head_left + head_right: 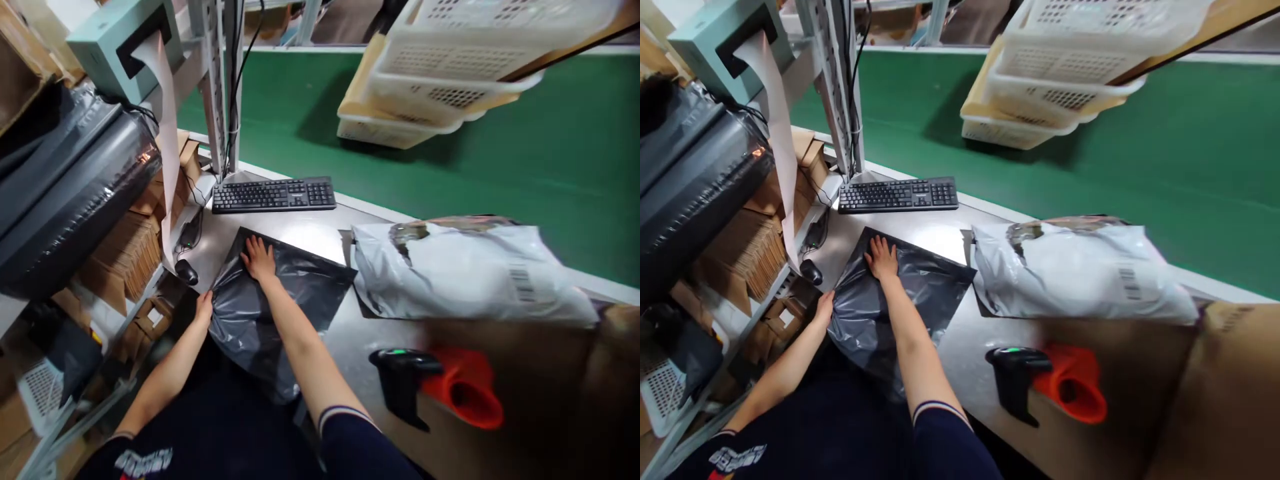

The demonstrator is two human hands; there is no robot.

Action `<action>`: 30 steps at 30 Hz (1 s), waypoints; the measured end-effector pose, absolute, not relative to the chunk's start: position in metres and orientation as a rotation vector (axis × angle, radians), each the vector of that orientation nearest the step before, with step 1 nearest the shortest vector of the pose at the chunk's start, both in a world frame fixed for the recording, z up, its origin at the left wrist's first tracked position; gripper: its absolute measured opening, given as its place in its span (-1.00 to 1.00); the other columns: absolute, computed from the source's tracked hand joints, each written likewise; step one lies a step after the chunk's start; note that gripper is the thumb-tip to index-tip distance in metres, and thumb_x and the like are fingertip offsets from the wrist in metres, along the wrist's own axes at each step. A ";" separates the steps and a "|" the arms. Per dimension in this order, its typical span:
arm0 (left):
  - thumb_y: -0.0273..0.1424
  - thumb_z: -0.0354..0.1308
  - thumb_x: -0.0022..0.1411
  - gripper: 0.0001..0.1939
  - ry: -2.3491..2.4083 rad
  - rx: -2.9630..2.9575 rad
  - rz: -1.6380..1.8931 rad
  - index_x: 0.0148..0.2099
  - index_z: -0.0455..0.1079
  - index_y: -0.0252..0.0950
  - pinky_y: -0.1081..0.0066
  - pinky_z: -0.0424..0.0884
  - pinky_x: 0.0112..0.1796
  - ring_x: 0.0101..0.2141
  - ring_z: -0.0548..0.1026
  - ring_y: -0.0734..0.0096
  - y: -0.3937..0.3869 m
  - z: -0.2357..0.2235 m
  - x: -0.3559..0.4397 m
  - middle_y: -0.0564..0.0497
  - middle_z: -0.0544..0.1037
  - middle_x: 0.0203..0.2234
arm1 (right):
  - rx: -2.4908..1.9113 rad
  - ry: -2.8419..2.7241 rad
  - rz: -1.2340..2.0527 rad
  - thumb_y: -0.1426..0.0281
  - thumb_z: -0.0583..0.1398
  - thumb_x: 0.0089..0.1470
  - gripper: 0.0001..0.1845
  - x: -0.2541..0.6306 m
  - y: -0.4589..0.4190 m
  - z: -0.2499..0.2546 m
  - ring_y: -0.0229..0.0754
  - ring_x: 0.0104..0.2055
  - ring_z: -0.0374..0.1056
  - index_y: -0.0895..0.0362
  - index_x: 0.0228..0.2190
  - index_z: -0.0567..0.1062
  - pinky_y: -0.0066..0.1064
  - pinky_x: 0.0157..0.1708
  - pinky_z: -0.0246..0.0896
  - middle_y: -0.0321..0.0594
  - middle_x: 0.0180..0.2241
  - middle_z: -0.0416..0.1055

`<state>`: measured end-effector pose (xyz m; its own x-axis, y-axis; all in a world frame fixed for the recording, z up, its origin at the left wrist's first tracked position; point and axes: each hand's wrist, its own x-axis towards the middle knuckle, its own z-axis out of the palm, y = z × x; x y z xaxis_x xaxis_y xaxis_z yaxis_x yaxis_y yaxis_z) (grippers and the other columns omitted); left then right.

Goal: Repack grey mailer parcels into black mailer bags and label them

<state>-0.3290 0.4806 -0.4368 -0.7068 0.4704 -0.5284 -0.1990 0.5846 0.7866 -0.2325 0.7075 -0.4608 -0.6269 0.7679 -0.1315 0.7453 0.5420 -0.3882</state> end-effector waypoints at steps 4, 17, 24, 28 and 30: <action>0.01 0.42 0.07 -0.55 1.882 0.281 0.931 -0.37 0.52 -0.30 0.32 0.42 -0.27 -0.39 0.50 0.27 0.468 -0.431 -0.346 0.02 0.52 -0.51 | -1.360 -2.683 0.598 0.18 -0.05 0.44 -0.27 -0.224 0.717 -0.474 0.20 0.59 -0.17 0.26 0.48 0.08 0.33 0.49 -0.22 0.08 0.55 -0.08; -0.38 0.36 0.04 -0.77 1.843 0.331 0.783 -0.24 0.44 -0.28 0.38 0.43 -0.16 -0.28 0.54 0.34 0.354 -0.421 -0.363 0.05 0.59 -0.36 | -1.444 -2.795 0.518 0.16 -0.02 0.42 -0.25 -0.223 0.759 -0.469 0.27 0.57 -0.15 0.28 0.47 0.10 0.44 0.43 -0.17 0.22 0.53 -0.05; -0.32 0.24 0.32 -0.89 2.278 0.516 0.629 -0.14 0.54 -0.21 0.28 0.42 0.08 -0.01 0.61 0.20 0.367 -0.424 -0.351 -0.08 0.69 -0.13 | -1.285 -2.631 0.570 0.29 -0.04 0.38 -0.31 -0.250 0.759 -0.466 0.24 0.54 -0.08 0.31 0.43 0.19 0.36 0.47 -0.19 0.22 0.49 0.08; -0.22 0.17 0.41 -0.81 2.404 0.471 0.618 -0.15 0.55 -0.18 0.28 0.41 0.11 0.03 0.58 0.18 0.366 -0.423 -0.343 -0.08 0.68 -0.11 | -1.446 -2.586 0.657 0.17 -0.09 0.42 -0.24 -0.256 0.766 -0.478 0.23 0.58 -0.17 0.33 0.47 0.08 0.34 0.49 -0.24 0.16 0.54 -0.07; -0.22 0.15 0.41 -0.78 2.312 0.272 0.762 -0.18 0.54 -0.22 0.29 0.47 0.06 -0.02 0.59 0.19 0.363 -0.426 -0.342 -0.11 0.68 -0.16 | -1.466 -2.588 0.677 0.14 -0.10 0.43 -0.23 -0.260 0.775 -0.479 0.22 0.59 -0.20 0.28 0.49 0.06 0.34 0.49 -0.27 0.13 0.56 -0.12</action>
<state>-0.3423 0.3629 -0.4263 -0.7479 0.3841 -0.5414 -0.0129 0.8070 0.5904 -0.2596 0.7749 -0.4793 -0.5348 0.8339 -0.1361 0.7937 0.4405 -0.4195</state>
